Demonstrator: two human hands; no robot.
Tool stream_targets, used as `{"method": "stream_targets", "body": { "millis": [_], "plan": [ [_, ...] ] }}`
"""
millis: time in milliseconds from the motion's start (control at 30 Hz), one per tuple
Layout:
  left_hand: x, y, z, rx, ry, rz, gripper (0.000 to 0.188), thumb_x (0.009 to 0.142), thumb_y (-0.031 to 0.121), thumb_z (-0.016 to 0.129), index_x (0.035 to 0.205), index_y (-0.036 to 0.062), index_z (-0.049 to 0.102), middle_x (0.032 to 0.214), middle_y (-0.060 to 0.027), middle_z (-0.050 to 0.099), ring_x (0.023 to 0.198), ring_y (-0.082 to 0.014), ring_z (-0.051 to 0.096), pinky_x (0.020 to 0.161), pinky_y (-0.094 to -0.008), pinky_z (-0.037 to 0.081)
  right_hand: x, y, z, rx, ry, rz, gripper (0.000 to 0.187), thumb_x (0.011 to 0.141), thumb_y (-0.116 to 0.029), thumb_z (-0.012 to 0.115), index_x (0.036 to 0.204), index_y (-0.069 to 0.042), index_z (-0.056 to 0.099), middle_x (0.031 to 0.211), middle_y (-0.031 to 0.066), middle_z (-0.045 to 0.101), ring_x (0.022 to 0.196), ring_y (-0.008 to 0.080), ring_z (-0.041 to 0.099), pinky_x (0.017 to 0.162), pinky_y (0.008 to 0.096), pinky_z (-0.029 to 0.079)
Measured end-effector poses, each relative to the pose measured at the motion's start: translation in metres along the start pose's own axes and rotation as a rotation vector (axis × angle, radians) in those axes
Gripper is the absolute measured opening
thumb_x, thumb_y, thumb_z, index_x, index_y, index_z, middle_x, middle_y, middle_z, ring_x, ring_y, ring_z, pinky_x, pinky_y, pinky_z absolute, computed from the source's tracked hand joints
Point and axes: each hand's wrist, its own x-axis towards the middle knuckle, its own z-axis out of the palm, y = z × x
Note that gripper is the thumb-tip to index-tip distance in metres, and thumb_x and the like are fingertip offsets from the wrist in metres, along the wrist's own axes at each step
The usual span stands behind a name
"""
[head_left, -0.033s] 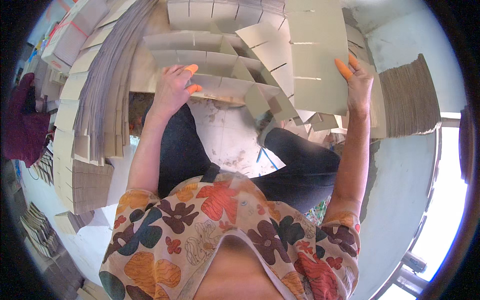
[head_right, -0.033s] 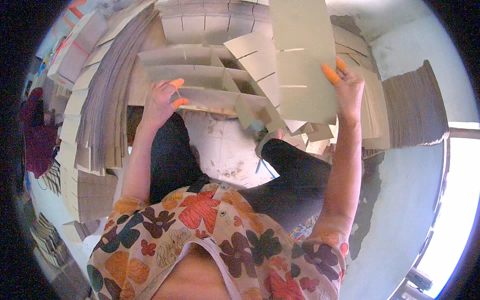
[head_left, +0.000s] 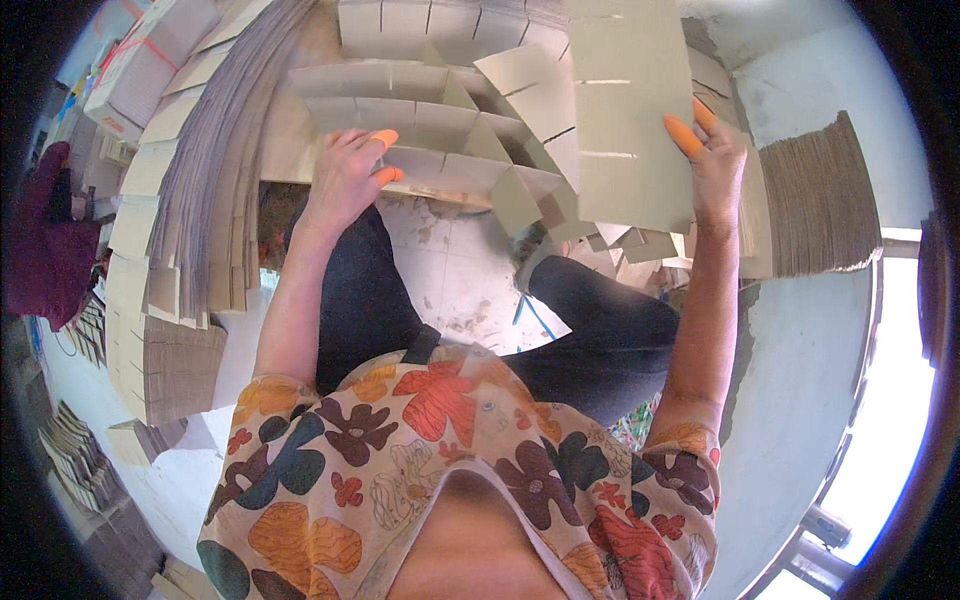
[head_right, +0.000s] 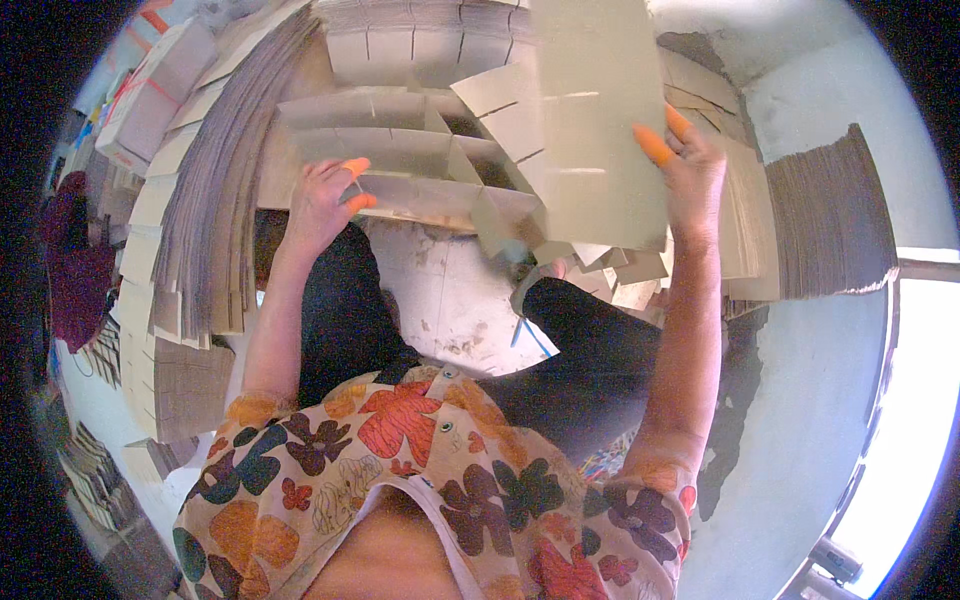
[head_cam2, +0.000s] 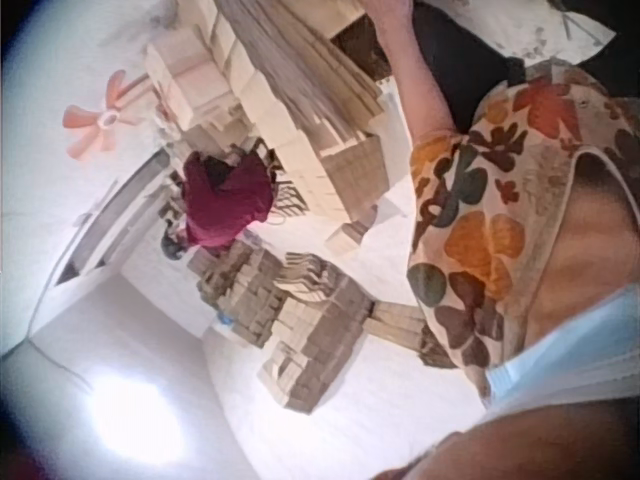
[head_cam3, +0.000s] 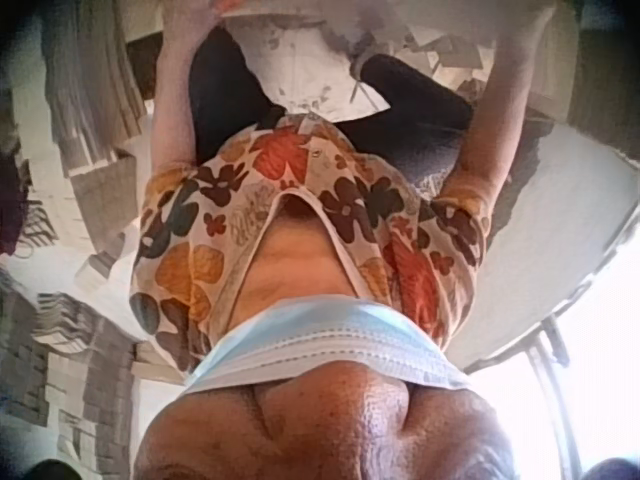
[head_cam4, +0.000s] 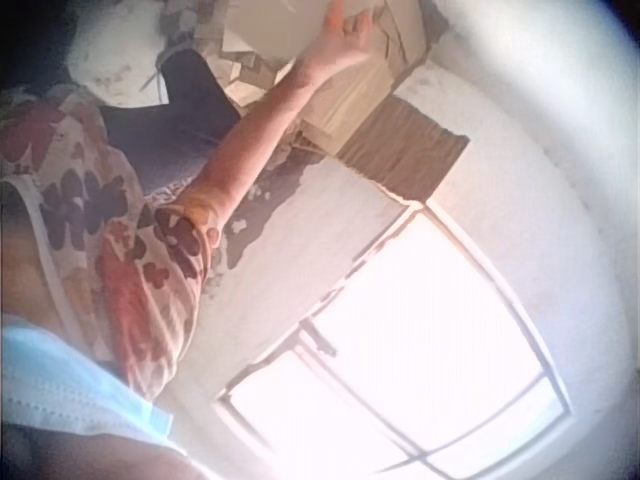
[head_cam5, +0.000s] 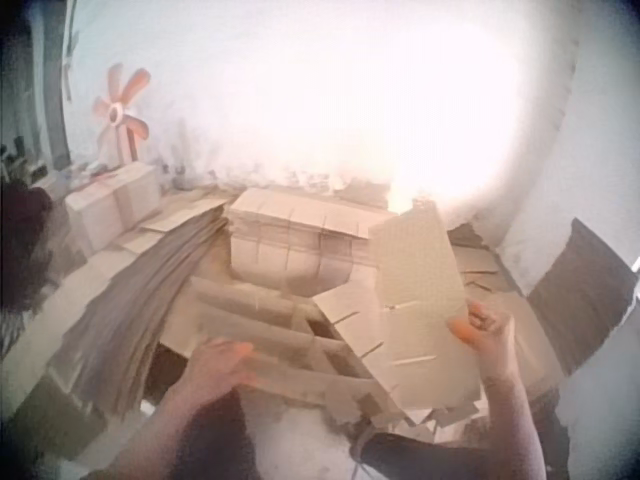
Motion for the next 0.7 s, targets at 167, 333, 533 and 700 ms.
{"method": "stream_targets", "body": {
  "millis": [167,333,533,700],
  "plan": [
    [-0.003,-0.003,0.009,-0.142,-0.001,-0.091,0.027,0.066,0.011,0.077,0.091,0.0047,0.067,0.082,-0.0101,0.066,0.083,-0.0265,0.06,0.075,-0.037,0.044,-0.014,-0.031,0.081,-0.407,-0.191,-0.25,0.049,0.081,-0.002,0.07,0.127,0.003,0.054,0.102,0.0065,0.067,0.085,0.007,0.06,0.072,0.0225,0.05],
    [-0.004,-0.008,0.023,-0.237,0.07,-0.137,0.013,0.067,0.012,0.074,0.075,0.0065,0.065,0.064,-0.0089,0.058,0.067,-0.0268,0.056,0.072,-0.0385,0.043,-0.015,-0.027,0.146,-0.399,-0.307,-0.316,0.05,0.079,-0.003,0.071,0.126,0.002,0.055,0.105,0.0104,0.068,0.087,0.007,0.06,0.075,0.0237,0.05],
    [0.0,-0.007,0.019,-0.185,0.026,-0.115,0.014,0.068,0.008,0.074,0.08,0.0057,0.068,0.07,-0.0102,0.062,0.07,-0.0291,0.057,0.067,-0.0399,0.044,-0.009,-0.01,0.18,-0.492,-0.314,-0.432,0.036,0.076,-0.001,0.068,0.111,0.006,0.06,0.082,0.0284,0.061,0.075,0.0407,0.062,0.065,0.0412,0.05],
    [0.001,-0.009,0.021,-0.197,0.032,-0.089,0.012,0.068,0.01,0.073,0.078,0.0065,0.067,0.07,-0.0101,0.061,0.069,-0.0293,0.055,0.069,-0.0409,0.043,-0.002,0.011,0.192,-0.47,-0.396,-0.489,0.03,0.074,-0.002,0.067,0.102,0.006,0.061,0.081,0.0282,0.061,0.076,0.0416,0.062,0.067,0.044,0.05]
  ]
}}
